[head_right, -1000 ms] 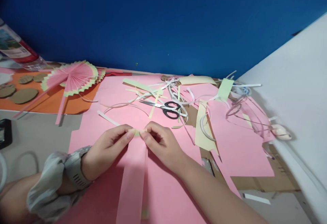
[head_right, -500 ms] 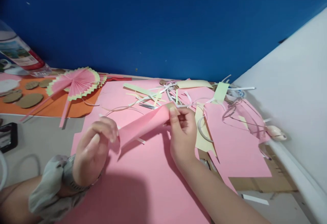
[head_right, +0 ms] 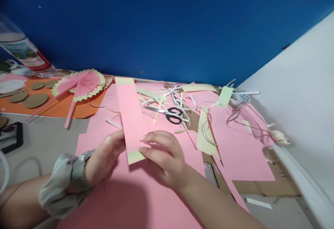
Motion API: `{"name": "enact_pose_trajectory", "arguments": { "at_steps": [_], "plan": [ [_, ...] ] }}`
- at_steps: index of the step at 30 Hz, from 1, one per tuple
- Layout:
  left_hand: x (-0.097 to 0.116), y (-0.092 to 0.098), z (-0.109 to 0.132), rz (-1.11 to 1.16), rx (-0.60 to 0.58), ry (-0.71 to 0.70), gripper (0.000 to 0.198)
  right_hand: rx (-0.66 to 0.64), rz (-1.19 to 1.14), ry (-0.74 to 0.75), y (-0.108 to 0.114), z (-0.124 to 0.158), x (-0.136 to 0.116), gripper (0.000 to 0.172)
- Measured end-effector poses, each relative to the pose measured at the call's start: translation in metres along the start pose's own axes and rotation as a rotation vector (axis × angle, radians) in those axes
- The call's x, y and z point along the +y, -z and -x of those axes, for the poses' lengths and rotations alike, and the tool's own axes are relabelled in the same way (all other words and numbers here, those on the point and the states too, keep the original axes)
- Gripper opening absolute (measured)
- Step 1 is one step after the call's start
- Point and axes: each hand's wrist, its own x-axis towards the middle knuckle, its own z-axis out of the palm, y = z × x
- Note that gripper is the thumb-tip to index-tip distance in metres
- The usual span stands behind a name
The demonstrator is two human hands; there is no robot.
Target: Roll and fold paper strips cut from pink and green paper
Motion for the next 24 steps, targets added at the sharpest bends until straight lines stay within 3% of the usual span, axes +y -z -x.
{"name": "enact_pose_trajectory", "arguments": {
  "at_steps": [3, 6, 8, 10, 11, 13, 16, 24],
  "plan": [
    [0.000, -0.001, -0.005, 0.096, -0.023, 0.160, 0.031, -0.074, 0.000, 0.029, -0.003, 0.001, 0.002, 0.026],
    [0.001, -0.003, -0.008, 0.093, 0.025, 0.153, 0.029, -0.107, -0.020, -0.061, -0.005, 0.004, 0.005, 0.034],
    [0.001, -0.004, -0.008, 0.069, 0.065, 0.150, 0.030, -0.061, -0.063, -0.249, -0.005, 0.005, 0.007, 0.035],
    [-0.001, -0.004, -0.008, 0.043, 0.084, 0.160, 0.030, -0.076, -0.189, -0.493, -0.006, 0.005, 0.008, 0.021],
    [-0.002, -0.004, -0.008, 0.033, 0.082, 0.166, 0.030, -0.135, -0.264, -0.615, -0.006, 0.004, 0.008, 0.015],
    [-0.004, -0.004, -0.007, 0.019, 0.063, 0.176, 0.029, -0.328, -0.381, -0.803, -0.006, 0.001, 0.006, 0.022],
    [-0.005, -0.005, -0.008, 0.007, 0.042, 0.182, 0.029, -0.484, -0.461, -0.921, -0.007, -0.004, 0.001, 0.028],
    [-0.001, -0.005, -0.006, -0.143, -0.138, 0.146, 0.026, -0.211, -0.540, -0.947, -0.011, 0.003, 0.004, 0.021]
  ]
}}
